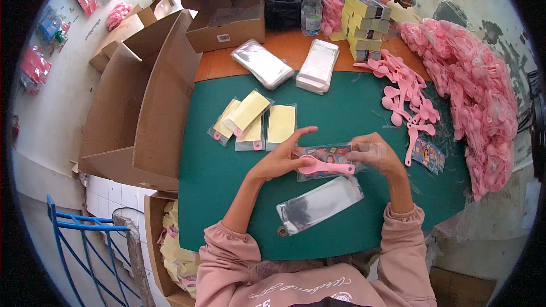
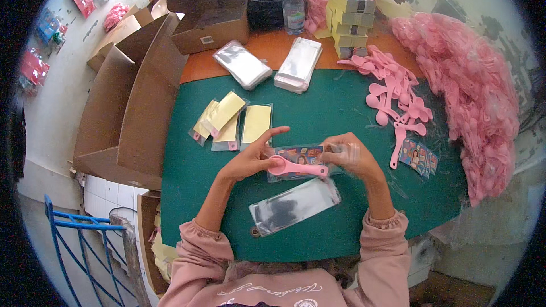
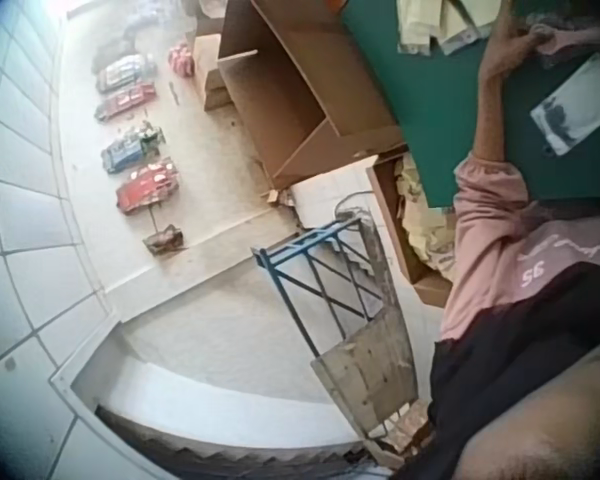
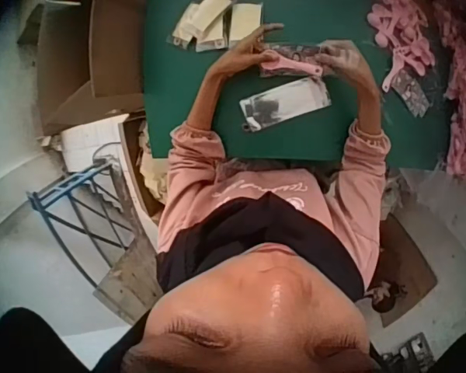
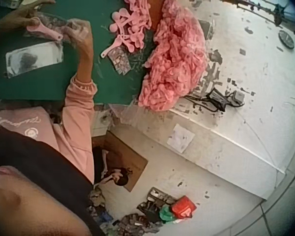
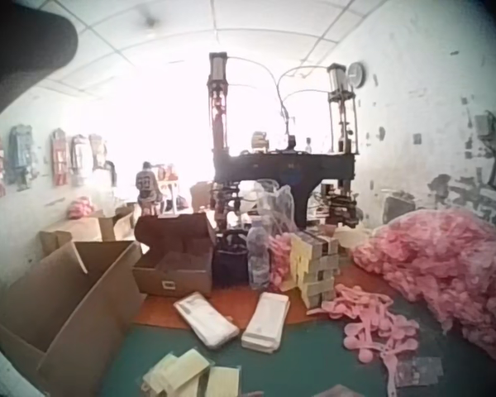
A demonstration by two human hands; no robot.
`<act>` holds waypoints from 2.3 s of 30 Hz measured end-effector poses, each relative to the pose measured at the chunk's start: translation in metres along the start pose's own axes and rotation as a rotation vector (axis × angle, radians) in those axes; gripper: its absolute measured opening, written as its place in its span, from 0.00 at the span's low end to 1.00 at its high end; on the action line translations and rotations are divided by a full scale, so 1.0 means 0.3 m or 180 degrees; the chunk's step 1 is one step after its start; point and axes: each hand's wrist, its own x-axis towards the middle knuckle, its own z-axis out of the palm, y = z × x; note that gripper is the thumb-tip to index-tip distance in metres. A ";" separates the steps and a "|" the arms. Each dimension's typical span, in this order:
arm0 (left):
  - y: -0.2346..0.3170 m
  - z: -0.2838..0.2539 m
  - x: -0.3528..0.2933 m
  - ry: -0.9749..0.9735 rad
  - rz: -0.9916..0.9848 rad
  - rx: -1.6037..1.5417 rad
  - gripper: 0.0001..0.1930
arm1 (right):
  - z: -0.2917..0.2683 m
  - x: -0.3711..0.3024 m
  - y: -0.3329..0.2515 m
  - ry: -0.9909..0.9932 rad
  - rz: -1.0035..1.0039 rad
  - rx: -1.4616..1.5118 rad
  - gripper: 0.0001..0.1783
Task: The person repeatedly places pink plastic spoons and small printed cards into clear plastic bags, then seals each bag and stacks them on the table. The person also handles stacks of empty plastic bags and organizes the sealed packages.
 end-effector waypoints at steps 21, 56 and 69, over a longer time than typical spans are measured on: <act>-0.060 0.141 -0.073 0.0824 -0.0546 -0.1044 0.30 | 0.204 -0.027 -0.032 -0.0004 -0.1259 -0.2455 0.13; -0.088 0.143 -0.036 0.1326 -0.0343 -0.0554 0.20 | -0.357 -0.033 0.128 0.2193 -0.0430 -0.3399 0.17; -0.101 0.123 -0.055 0.1123 -0.0432 -0.0770 0.12 | 0.143 -0.087 -0.026 0.0280 -0.0997 -0.1068 0.04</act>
